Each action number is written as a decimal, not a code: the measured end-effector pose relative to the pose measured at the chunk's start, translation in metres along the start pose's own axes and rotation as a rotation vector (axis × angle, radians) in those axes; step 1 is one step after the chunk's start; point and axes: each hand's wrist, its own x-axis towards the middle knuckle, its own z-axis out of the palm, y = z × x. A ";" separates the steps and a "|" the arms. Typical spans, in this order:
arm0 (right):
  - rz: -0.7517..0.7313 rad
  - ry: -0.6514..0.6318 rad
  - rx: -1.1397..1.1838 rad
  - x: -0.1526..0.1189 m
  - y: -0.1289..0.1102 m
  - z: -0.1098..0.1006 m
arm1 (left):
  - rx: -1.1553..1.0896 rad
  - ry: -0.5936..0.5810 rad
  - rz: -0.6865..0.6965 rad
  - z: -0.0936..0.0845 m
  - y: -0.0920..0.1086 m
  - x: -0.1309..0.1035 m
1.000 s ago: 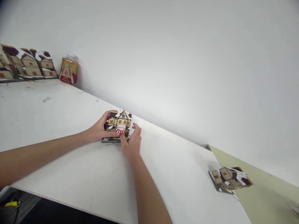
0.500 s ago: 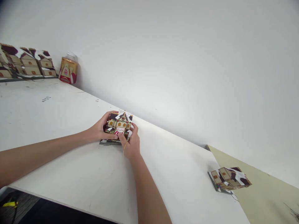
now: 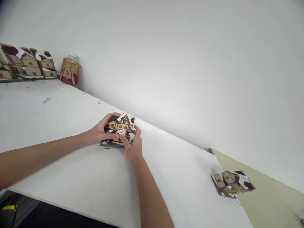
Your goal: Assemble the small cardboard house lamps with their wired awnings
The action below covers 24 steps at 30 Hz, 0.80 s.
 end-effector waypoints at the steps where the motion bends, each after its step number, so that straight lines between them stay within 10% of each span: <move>1: -0.005 0.009 -0.014 0.000 0.000 0.000 | 0.001 0.003 -0.005 0.000 0.000 0.000; 14: -0.028 0.316 -0.189 0.004 0.004 -0.008 | 0.038 0.171 -0.056 0.003 -0.002 0.002; 24: -0.357 0.452 -0.483 0.002 -0.002 -0.010 | 0.082 0.238 -0.065 0.006 0.005 0.000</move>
